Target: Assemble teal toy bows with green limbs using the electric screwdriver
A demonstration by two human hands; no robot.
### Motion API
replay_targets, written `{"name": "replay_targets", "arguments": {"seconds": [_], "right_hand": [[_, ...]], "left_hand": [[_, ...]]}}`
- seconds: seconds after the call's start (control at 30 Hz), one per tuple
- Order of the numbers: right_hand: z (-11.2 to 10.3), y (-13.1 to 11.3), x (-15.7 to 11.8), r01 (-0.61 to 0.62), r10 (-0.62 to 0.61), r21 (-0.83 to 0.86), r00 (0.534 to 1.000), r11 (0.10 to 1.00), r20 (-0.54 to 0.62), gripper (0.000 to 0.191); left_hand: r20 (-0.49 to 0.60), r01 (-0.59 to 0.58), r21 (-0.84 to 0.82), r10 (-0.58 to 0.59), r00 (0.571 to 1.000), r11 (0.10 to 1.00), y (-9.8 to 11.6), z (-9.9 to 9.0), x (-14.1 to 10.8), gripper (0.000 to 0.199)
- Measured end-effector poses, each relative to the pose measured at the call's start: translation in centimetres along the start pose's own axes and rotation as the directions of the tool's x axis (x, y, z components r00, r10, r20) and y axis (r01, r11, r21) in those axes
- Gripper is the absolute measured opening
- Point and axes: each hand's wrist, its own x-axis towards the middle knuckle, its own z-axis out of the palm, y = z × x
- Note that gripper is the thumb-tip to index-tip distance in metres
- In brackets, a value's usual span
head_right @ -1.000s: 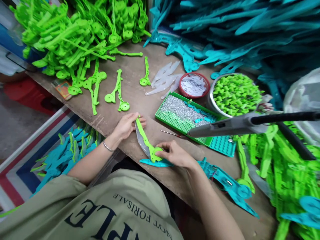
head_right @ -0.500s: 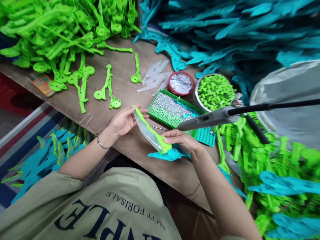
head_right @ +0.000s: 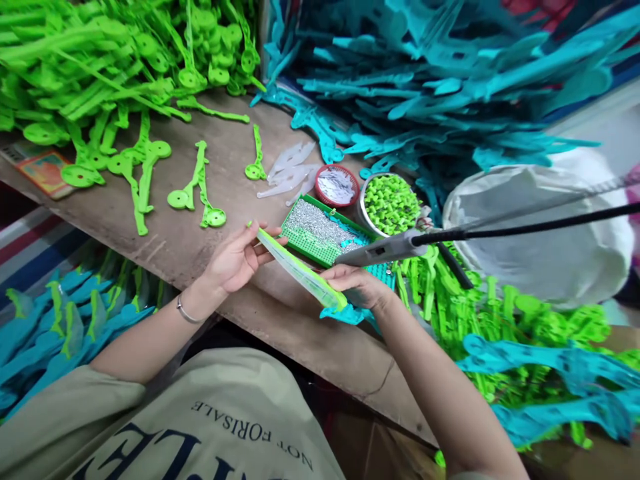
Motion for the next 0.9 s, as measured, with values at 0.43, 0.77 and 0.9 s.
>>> {"name": "replay_targets", "arguments": {"seconds": [0.43,0.77,0.9], "right_hand": [[-1.2,1.3,2.3,0.087,-0.102,0.099,0.983,0.991,0.153,0.049],[-1.4,1.8,2.7,0.072,-0.087,0.099,0.984,0.992,0.155,0.05],[-0.8,1.9,2.5,0.075,-0.084,0.062,0.982,0.995,0.167,0.047]], "left_hand": [[-0.123,0.021,-0.026,-0.024,0.992,0.999,-0.2,-0.9,0.6,0.011],[-0.164,0.025,-0.005,-0.025,0.986,1.0,-0.2,-1.0,0.6,0.016],[-0.162,0.03,0.037,-0.023,0.986,0.999,-0.3,-1.5,0.1,0.015]]}}
